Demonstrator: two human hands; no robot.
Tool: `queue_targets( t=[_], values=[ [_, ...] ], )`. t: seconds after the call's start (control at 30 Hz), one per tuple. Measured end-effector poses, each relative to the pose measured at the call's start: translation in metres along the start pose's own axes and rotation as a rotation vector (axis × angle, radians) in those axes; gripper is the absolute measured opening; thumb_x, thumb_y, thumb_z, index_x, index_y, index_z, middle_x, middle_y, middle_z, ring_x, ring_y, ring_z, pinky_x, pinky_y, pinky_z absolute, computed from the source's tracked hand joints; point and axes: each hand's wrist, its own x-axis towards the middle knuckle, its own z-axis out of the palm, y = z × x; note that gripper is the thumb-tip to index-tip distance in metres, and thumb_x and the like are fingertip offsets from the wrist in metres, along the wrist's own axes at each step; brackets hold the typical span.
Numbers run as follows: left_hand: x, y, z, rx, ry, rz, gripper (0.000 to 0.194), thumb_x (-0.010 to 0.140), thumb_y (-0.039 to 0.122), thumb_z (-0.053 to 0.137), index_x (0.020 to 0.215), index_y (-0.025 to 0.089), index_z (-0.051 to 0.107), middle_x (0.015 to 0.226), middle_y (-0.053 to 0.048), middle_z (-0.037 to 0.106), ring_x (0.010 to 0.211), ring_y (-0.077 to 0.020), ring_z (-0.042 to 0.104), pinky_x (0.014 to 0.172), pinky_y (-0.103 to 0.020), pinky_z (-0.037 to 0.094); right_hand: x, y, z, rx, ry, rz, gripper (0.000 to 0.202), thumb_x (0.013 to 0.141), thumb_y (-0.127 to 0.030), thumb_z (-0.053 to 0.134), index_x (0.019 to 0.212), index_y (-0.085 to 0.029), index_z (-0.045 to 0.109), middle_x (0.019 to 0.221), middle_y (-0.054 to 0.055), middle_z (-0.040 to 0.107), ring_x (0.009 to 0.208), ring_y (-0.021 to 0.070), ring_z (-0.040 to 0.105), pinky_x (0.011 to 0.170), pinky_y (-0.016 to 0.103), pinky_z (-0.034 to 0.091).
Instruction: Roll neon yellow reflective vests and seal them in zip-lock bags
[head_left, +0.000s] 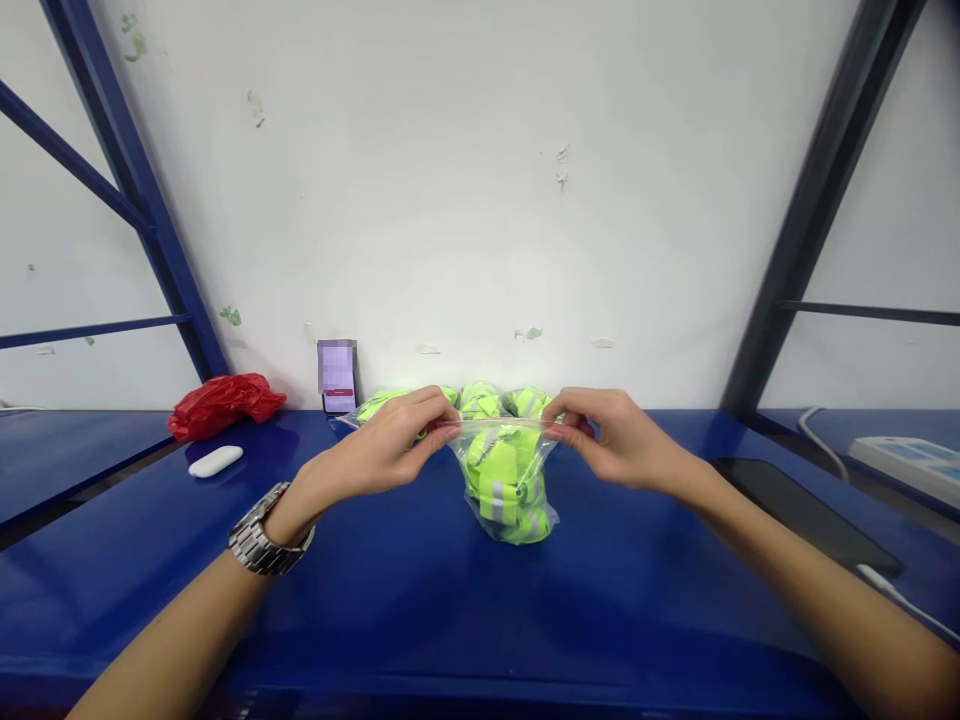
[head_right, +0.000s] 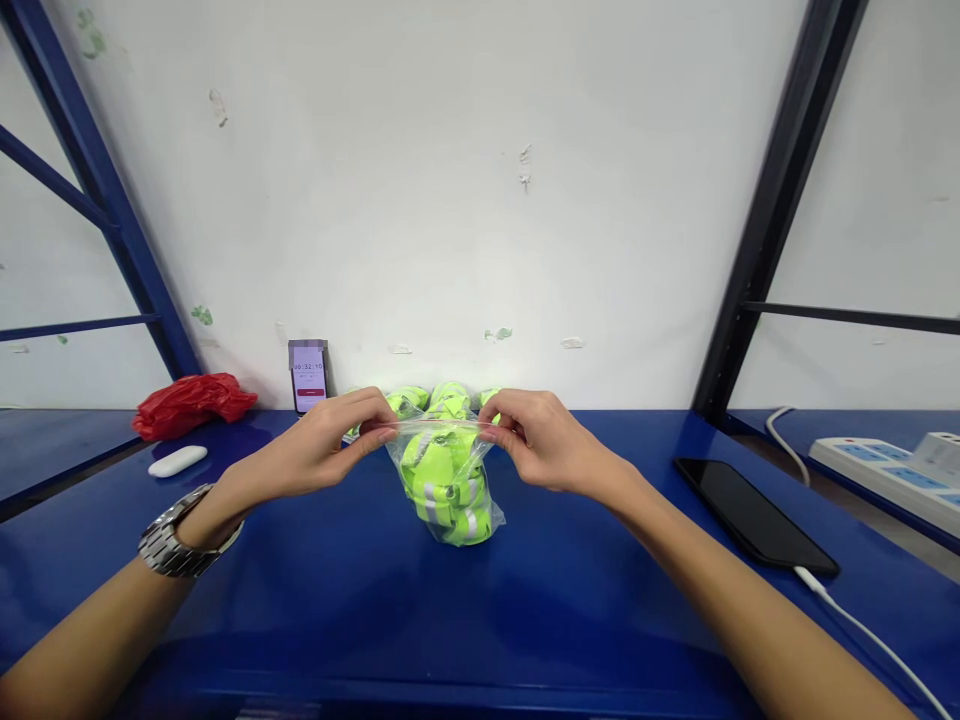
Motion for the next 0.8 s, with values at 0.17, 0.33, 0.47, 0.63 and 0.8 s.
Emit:
queue_targets(
  t=[0.17,0.33,0.47,0.63,0.8],
  values=[
    [0.0006,-0.0028,0.0010,-0.061,0.002,-0.020,0.012,0.094,0.025,0.046,0.089,0.017,0.055,0.080,-0.001,0.056,0.068,-0.0118,0.050,0.062,-0.025,0.041,0.0006,-0.0008,0.0002,-0.007,0.008,-0.007,0.007,0.085,-0.018,0.054,0.082,-0.016,0.060,0.058,-0.001,0.056,0.050,0.0099,0.046,0.049,0.024,0.037],
    [0.0001,-0.0044,0.0023,-0.037,0.027,0.011,0.013,0.094,0.024,0.046,0.089,0.017,0.055,0.081,-0.002,0.056,0.068,-0.0117,0.050,0.063,-0.025,0.041,-0.0005,-0.0025,-0.0008,0.007,-0.004,0.007,0.008,0.085,-0.019,0.054,0.082,-0.016,0.061,0.060,0.000,0.056,0.050,0.0100,0.046,0.048,0.024,0.037],
    [-0.0012,-0.0018,0.0011,-0.010,0.049,0.040,0.011,0.093,0.023,0.047,0.087,0.017,0.054,0.078,-0.002,0.056,0.066,-0.0115,0.050,0.062,-0.025,0.041,-0.0010,-0.0035,-0.0008,0.055,-0.013,0.053,0.009,0.085,-0.021,0.055,0.081,-0.016,0.062,0.058,-0.001,0.055,0.050,0.0100,0.045,0.047,0.024,0.035],
    [-0.0001,0.0005,0.0050,-0.024,0.083,0.059,0.010,0.090,0.019,0.048,0.082,0.017,0.052,0.074,0.000,0.054,0.064,-0.0104,0.047,0.059,-0.024,0.039,-0.0002,-0.0045,-0.0005,0.096,-0.034,0.086,0.011,0.084,-0.023,0.056,0.079,-0.015,0.061,0.057,-0.001,0.052,0.050,0.0099,0.042,0.047,0.024,0.034],
    [0.0011,-0.0007,0.0074,-0.040,0.088,0.068,0.011,0.091,0.019,0.048,0.082,0.016,0.053,0.073,0.001,0.051,0.064,-0.0104,0.045,0.059,-0.025,0.037,0.0002,-0.0051,-0.0015,0.064,-0.056,0.047,0.011,0.086,-0.021,0.052,0.080,-0.014,0.059,0.063,0.000,0.052,0.054,0.0107,0.044,0.049,0.025,0.035]
  ],
)
